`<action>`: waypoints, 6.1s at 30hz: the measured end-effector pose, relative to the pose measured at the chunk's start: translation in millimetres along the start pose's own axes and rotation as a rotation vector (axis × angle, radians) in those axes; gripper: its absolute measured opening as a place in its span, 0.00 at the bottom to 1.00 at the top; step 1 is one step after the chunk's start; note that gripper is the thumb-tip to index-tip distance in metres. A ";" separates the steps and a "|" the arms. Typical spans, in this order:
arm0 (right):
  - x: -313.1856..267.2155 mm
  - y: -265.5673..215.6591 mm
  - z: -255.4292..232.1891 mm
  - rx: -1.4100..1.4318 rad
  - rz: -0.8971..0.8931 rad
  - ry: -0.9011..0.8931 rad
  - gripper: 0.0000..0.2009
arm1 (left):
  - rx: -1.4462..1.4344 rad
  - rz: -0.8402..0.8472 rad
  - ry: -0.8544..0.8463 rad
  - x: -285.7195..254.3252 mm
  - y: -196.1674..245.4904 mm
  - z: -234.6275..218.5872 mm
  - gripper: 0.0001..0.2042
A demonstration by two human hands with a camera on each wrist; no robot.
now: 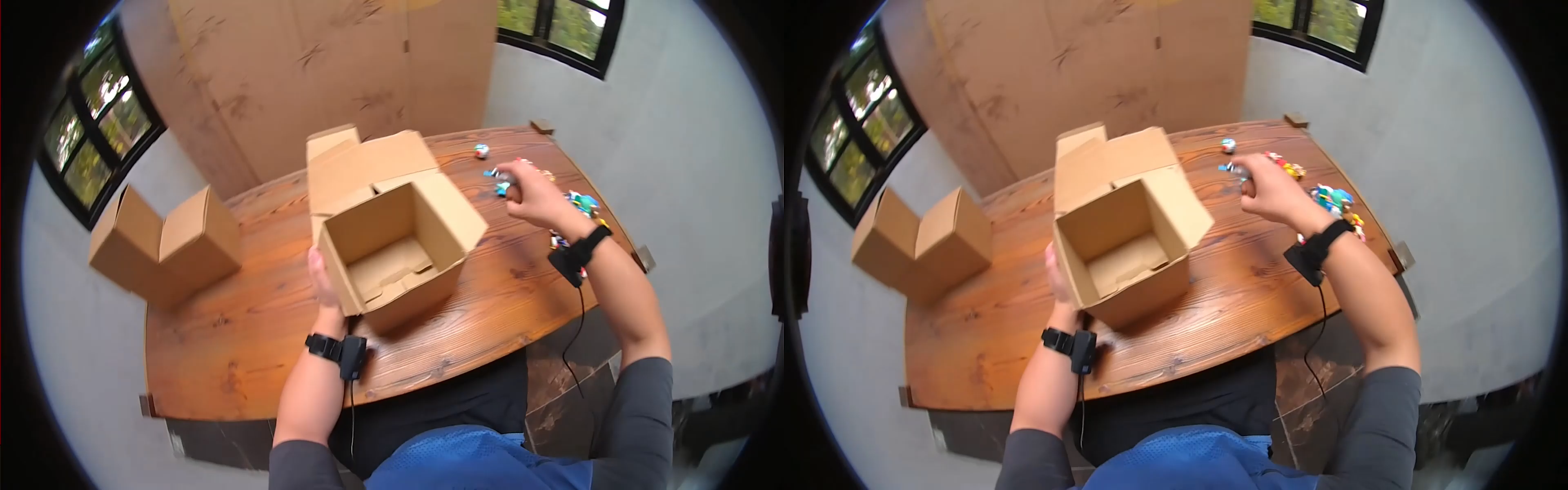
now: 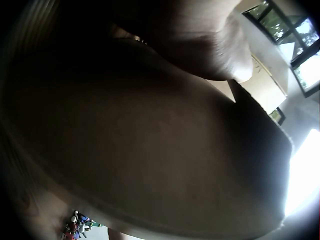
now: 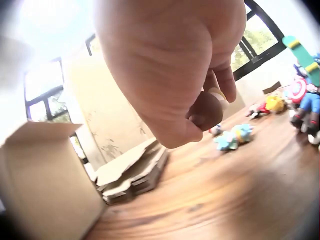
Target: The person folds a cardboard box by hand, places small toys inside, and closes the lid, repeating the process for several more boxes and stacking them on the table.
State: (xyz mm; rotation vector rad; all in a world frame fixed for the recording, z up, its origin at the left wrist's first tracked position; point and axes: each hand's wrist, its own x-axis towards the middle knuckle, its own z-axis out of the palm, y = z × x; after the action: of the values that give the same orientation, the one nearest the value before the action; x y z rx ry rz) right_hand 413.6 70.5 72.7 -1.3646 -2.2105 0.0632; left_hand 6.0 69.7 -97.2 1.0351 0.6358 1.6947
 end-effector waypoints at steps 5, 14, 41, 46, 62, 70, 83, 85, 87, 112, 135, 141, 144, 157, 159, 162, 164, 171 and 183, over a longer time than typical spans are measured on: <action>25.8 -116.9 -34.7 0.493 -0.031 -0.083 0.29 | -0.088 -0.029 -0.096 -6.4 12.9 14.7 0.24; 34.6 -173.6 7.9 0.370 -0.331 -0.300 0.28 | -0.060 0.005 -0.016 -4.6 -3.9 6.4 0.28; -1.7 -128.1 33.2 1.386 0.408 -0.125 0.31 | -0.096 0.024 -0.160 -19.6 46.6 50.4 0.35; 0.1 -131.8 26.0 1.198 0.293 -0.118 0.38 | -0.104 0.056 -0.132 -19.8 71.0 56.5 0.40; 44.6 -123.3 67.7 0.768 0.285 -0.338 0.31 | 0.396 0.295 0.066 -21.5 61.5 36.8 0.31; 13.1 -128.5 75.3 0.861 0.324 -0.233 0.24 | 0.532 0.403 -0.004 -28.3 70.5 51.2 0.29; -26.7 -136.7 57.1 0.880 0.243 -0.181 0.32 | 0.312 0.228 -0.147 -53.7 69.9 74.1 0.39; -30.6 -140.5 56.5 1.027 0.224 -0.142 0.30 | 0.254 0.271 -0.168 -56.5 74.2 78.7 0.39; -32.9 -148.2 47.3 1.041 0.236 -0.139 0.29 | 0.252 0.288 -0.192 -57.6 76.8 79.7 0.39; 18.4 -141.8 66.6 0.886 0.036 -0.034 0.48 | 0.165 0.270 -0.083 -20.7 105.0 74.8 0.33; 20.2 -169.6 -32.1 0.082 -0.563 -0.479 0.36 | 1.401 0.380 -0.601 -60.0 211.0 100.5 0.20; 10.4 -181.4 -31.2 -0.116 -0.572 -0.549 0.27 | 1.568 0.453 -0.681 -65.2 212.6 104.2 0.26; 8.9 -178.9 -24.7 -0.141 -0.639 -0.523 0.23 | 1.541 0.408 -0.677 -68.1 213.7 100.2 0.27; -0.2 -166.2 -6.3 -0.104 -0.840 -0.247 0.10 | 1.406 0.342 -0.791 -78.2 229.7 99.5 0.23; -1.3 -166.7 -6.3 -0.113 -0.840 -0.250 0.10 | 1.428 0.357 -0.802 -82.2 227.2 104.8 0.23; -3.7 -168.4 -7.8 -0.110 -0.845 -0.226 0.09 | 1.482 0.352 -0.755 -86.6 219.9 109.1 0.22; -5.9 -169.0 -8.3 -0.099 -0.852 -0.203 0.09 | 1.473 0.414 -0.698 -86.0 212.9 105.7 0.20; -13.2 -162.4 0.2 -0.003 -0.847 -0.133 0.14 | 1.388 0.337 -0.703 -85.7 207.5 93.8 0.18; -17.1 -150.4 13.3 -0.206 -0.750 -0.277 0.36 | 1.418 0.447 -0.702 -91.8 193.5 88.1 0.27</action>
State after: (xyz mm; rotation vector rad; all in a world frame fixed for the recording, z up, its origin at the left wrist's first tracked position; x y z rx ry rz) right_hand 290.5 -14.1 100.8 -0.5593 -2.8885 -0.2677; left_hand 0.6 -89.9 70.6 2.7461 1.1823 0.8647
